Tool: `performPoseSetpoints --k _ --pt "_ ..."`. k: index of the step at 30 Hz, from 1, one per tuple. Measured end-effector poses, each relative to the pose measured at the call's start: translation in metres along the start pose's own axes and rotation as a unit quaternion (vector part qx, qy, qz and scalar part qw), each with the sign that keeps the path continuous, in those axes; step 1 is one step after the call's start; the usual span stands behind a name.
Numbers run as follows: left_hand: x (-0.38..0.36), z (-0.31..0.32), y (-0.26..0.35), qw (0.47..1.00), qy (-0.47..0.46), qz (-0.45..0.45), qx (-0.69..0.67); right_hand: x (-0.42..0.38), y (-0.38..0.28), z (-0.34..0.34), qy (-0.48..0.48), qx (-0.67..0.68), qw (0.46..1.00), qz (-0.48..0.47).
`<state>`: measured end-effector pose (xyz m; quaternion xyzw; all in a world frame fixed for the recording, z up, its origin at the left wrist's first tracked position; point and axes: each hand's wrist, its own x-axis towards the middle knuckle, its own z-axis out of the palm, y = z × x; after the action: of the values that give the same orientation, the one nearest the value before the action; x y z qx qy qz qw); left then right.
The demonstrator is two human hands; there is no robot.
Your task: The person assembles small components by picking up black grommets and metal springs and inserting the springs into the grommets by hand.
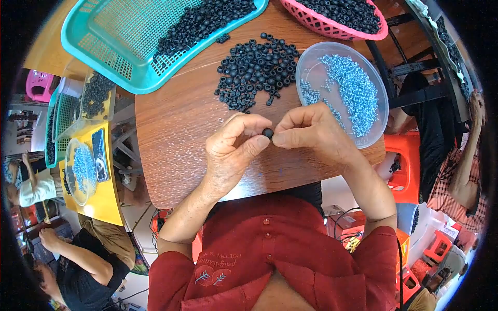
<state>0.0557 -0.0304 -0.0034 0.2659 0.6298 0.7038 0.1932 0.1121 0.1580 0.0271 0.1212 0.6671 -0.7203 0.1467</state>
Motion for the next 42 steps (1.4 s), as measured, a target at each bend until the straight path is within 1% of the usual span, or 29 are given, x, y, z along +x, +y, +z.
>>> performPoseSetpoints --k 1,2,4,5,7,8,9,10,11,12,13,16,18,19,20,22,23,25,26,28,29,31,32,34,38,40,42 --pt "0.0 -0.001 -0.001 0.999 -0.007 -0.017 -0.046 0.0 0.002 0.0 0.0 0.0 1.0 0.0" --pt "-0.001 -0.001 -0.001 0.999 -0.006 -0.018 -0.046 0.001 0.005 0.0 -0.002 0.016 1.0 0.005" --pt "-0.002 -0.002 -0.001 0.991 -0.027 -0.058 -0.118 0.0 0.007 0.001 -0.006 0.031 0.999 0.009" --pt "-0.003 -0.002 -0.001 0.991 -0.026 -0.058 -0.118 0.0 0.007 0.001 -0.004 0.039 0.999 0.007" --pt "-0.004 -0.002 -0.004 0.979 -0.053 -0.094 -0.174 -0.001 0.008 0.003 -0.003 0.046 0.999 0.005" --pt "-0.005 -0.002 -0.004 0.979 -0.05 -0.093 -0.173 -0.002 0.009 0.005 0.013 0.038 0.999 -0.002" --pt "-0.006 -0.002 -0.004 0.974 -0.045 -0.124 -0.183 -0.003 0.009 0.007 0.029 0.029 0.999 -0.009" --pt "-0.007 -0.002 -0.004 0.968 -0.039 -0.155 -0.193 -0.004 0.009 0.01 0.024 0.028 0.999 -0.009" --pt "-0.009 -0.003 -0.006 0.969 -0.034 -0.154 -0.191 -0.005 0.01 0.013 0.04 -0.016 0.999 -0.033" --pt "-0.011 -0.004 -0.01 0.96 -0.037 -0.168 -0.223 -0.006 0.01 0.015 0.056 -0.061 0.995 -0.056" --pt "-0.013 -0.005 -0.014 0.949 -0.042 -0.181 -0.255 -0.006 0.011 0.017 0.051 -0.061 0.995 -0.058" --pt "-0.022 -0.008 -0.017 0.938 -0.035 -0.178 -0.295 -0.004 0.014 0.023 0.046 -0.086 0.993 -0.066" --pt "-0.025 -0.011 -0.019 0.93 -0.033 -0.174 -0.322 -0.002 0.013 0.029 0.057 -0.06 0.991 -0.103" --pt "-0.027 -0.015 -0.02 0.929 -0.031 -0.164 -0.33 0.002 0.016 0.031 0.056 -0.061 0.991 -0.102" --pt "-0.029 -0.019 -0.021 0.928 -0.03 -0.154 -0.338 0.008 0.021 0.032 0.098 -0.149 0.971 -0.161" --pt "-0.031 -0.028 -0.021 0.931 -0.012 -0.156 -0.329 0.023 0.029 0.033 0.164 -0.308 0.893 -0.285" --pt "-0.033 -0.031 -0.021 0.935 0.006 -0.159 -0.318 0.029 0.032 0.035 0.164 -0.309 0.893 -0.283" --pt "-0.034 -0.036 -0.021 0.94 0.02 -0.153 -0.303 0.037 0.037 0.039 0.212 -0.441 0.803 -0.339" --pt "-0.035 -0.038 -0.021 0.946 0.03 -0.148 -0.286 0.04 0.04 0.041 0.211 -0.443 0.803 -0.338" --pt "-0.036 -0.041 -0.022 0.951 0.042 -0.143 -0.27 0.045 0.045 0.044 0.228 -0.512 0.753 -0.344" --pt "-0.035 -0.041 -0.023 0.953 0.04 -0.144 -0.266 0.047 0.047 0.044 0.227 -0.514 0.753 -0.344" --pt "-0.035 -0.042 -0.023 0.953 0.037 -0.145 -0.262 0.051 0.05 0.042 0.207 -0.557 0.724 -0.351" --pt "-0.034 -0.042 -0.024 0.952 0.036 -0.151 -0.265 0.052 0.05 0.042 0.207 -0.558 0.723 -0.35" --pt "-0.034 -0.041 -0.025 0.95 0.035 -0.158 -0.267 0.052 0.051 0.043 0.203 -0.573 0.704 -0.367" --pt "-0.032 -0.039 -0.023 0.946 0.048 -0.166 -0.275 0.048 0.051 0.042 0.2 -0.552 0.721 -0.368" --pt "-0.032 -0.037 -0.023 0.944 0.057 -0.178 -0.274 0.038 0.046 0.046 0.184 -0.442 0.8 -0.362" --pt "-0.03 -0.034 -0.024 0.943 0.073 -0.179 -0.273 0.026 0.037 0.049 0.18 -0.418 0.807 -0.376"
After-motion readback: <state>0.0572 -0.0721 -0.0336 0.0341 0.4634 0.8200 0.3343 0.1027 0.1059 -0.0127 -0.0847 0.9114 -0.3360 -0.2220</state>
